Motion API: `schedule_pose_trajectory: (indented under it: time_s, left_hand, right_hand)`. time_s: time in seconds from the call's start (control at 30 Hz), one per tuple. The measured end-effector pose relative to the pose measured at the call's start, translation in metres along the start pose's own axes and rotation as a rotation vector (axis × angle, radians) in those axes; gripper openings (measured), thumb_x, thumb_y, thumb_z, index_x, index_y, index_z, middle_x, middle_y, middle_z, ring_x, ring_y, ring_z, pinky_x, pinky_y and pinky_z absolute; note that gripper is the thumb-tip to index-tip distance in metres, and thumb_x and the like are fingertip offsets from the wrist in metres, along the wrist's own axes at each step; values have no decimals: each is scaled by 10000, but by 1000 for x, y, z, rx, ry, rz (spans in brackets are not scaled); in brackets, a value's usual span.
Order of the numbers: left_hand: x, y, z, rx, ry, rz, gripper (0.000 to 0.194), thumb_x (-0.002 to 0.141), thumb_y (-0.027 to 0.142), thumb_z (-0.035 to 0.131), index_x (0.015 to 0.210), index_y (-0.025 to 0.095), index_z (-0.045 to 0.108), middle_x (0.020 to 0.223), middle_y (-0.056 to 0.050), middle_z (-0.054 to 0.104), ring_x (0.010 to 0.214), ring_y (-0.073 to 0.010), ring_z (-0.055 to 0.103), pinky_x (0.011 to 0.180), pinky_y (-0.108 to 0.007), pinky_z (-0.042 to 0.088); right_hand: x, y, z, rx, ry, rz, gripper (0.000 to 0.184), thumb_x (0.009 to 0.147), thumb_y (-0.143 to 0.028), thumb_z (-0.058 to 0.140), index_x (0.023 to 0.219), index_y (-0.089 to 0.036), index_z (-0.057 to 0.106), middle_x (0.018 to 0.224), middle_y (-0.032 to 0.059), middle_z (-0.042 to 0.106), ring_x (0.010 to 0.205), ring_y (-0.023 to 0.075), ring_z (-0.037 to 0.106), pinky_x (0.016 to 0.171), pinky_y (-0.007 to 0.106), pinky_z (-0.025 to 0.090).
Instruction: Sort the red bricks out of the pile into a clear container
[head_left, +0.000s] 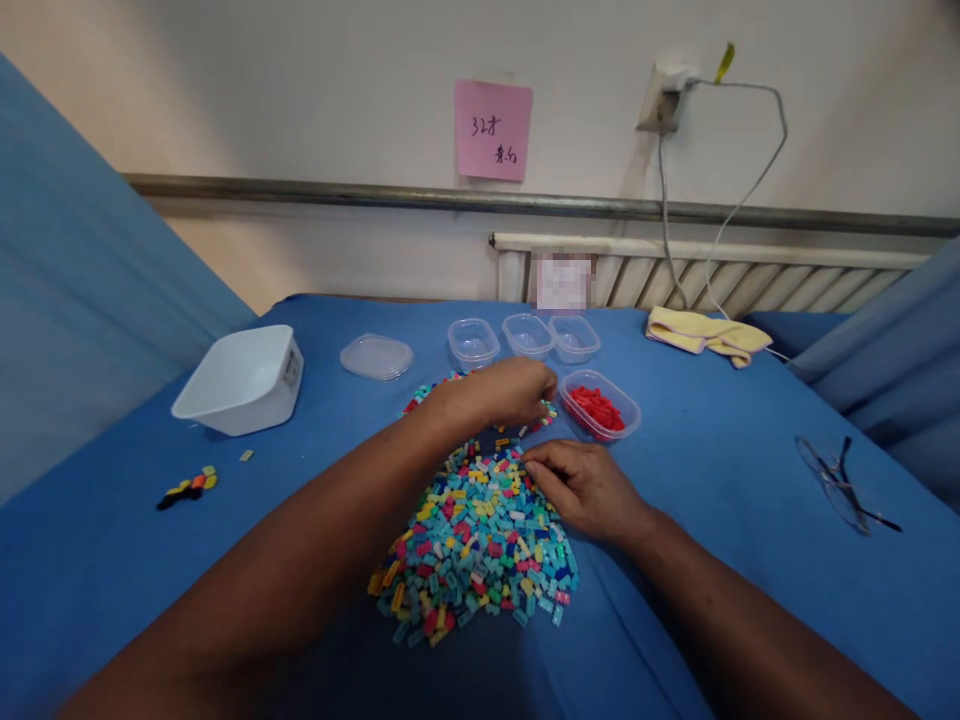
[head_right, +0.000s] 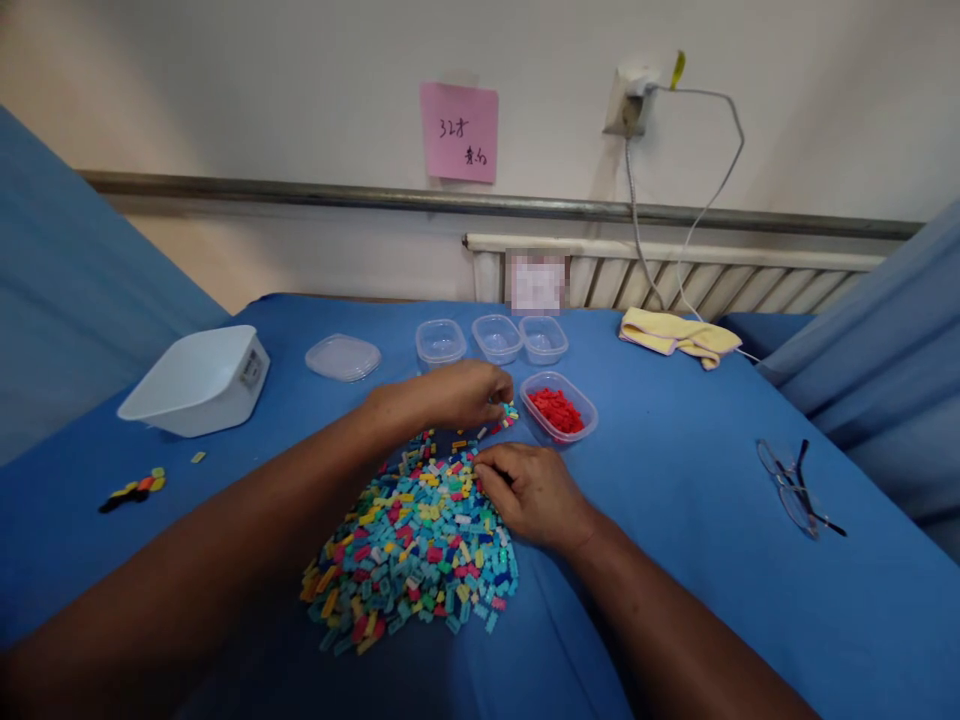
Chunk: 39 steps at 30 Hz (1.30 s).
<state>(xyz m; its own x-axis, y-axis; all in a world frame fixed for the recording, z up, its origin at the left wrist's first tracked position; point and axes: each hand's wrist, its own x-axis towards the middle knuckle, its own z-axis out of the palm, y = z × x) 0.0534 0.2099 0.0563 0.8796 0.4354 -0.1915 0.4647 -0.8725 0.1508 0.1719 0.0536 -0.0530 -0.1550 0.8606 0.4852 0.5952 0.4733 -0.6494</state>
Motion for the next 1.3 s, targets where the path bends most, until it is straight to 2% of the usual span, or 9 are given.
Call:
schedule_pose_trajectory:
  time_s: [0.3, 0.47, 0.57, 0.73, 0.83, 0.97, 1.07, 1.2, 1.3]
  left_hand:
    - [-5, 0, 37, -6, -5, -25, 133, 1024, 162, 634, 1091, 153, 748, 1134, -97, 778, 996, -267, 721, 761, -340, 411]
    - [-12, -7, 25, -18, -10, -84, 237, 921, 62, 628, 1094, 142, 769, 1091, -89, 779, 943, -245, 698, 732, -323, 390]
    - [-8, -6, 12, -187, 93, -108, 276, 893, 51, 662, 1120, 133, 796, 1038, -59, 783, 889, -203, 680, 713, -293, 403]
    - [19, 15, -4, -516, 293, 56, 229, 903, 16, 687, 1079, 104, 804, 1002, -29, 781, 821, -136, 666, 721, -249, 457]
    - [34, 25, -6, -614, 303, 131, 213, 934, 20, 749, 1131, 81, 802, 1096, -47, 796, 893, -127, 695, 795, -241, 498]
    - [36, 19, -10, -413, 244, 155, 211, 983, 94, 768, 1187, 97, 823, 1143, -59, 804, 937, -158, 707, 815, -273, 482]
    - [24, 7, -11, -185, 264, 64, 203, 969, 92, 697, 1108, 139, 838, 1071, -56, 803, 951, -201, 713, 772, -302, 436]
    - [7, 0, 3, 86, 32, -150, 210, 969, 140, 666, 1080, 170, 843, 1035, -84, 800, 963, -289, 744, 662, -351, 329]
    - [0, 0, 18, 172, -55, -159, 258, 988, 118, 634, 1142, 124, 840, 1145, -151, 797, 1073, -337, 764, 670, -362, 306]
  right_hand:
    - [-2, 2, 0, -15, 7, -24, 137, 1096, -205, 638, 1103, -234, 771, 917, 23, 814, 794, 179, 763, 721, 317, 558]
    - [-1, 1, 0, -15, 8, -20, 137, 1102, -210, 633, 1103, -229, 769, 903, 18, 805, 792, 177, 763, 720, 312, 553]
    - [0, 0, 0, -10, 16, -17, 137, 1097, -206, 639, 1104, -230, 774, 932, 23, 816, 826, 184, 776, 752, 317, 568]
    - [0, -1, -1, 0, 20, -4, 143, 1099, -221, 643, 1100, -239, 785, 921, 15, 817, 812, 184, 772, 748, 320, 568]
    - [-1, -1, -2, -1, 5, 3, 149, 1100, -222, 641, 1108, -235, 789, 923, 11, 818, 809, 181, 770, 752, 321, 567]
    - [-1, 0, -2, -12, 9, 0, 148, 1099, -221, 642, 1117, -233, 789, 956, 21, 832, 826, 185, 776, 756, 323, 567]
    - [0, -1, -3, -15, 8, -4, 151, 1102, -225, 637, 1113, -231, 787, 961, 27, 834, 831, 185, 777, 754, 320, 567]
    - [0, 0, -2, -34, 6, -13, 162, 1108, -232, 622, 1100, -222, 784, 937, 33, 827, 799, 185, 764, 725, 322, 556]
    - [0, 2, -1, -35, 14, -18, 164, 1109, -234, 620, 1098, -220, 782, 919, 32, 817, 793, 184, 760, 717, 322, 551]
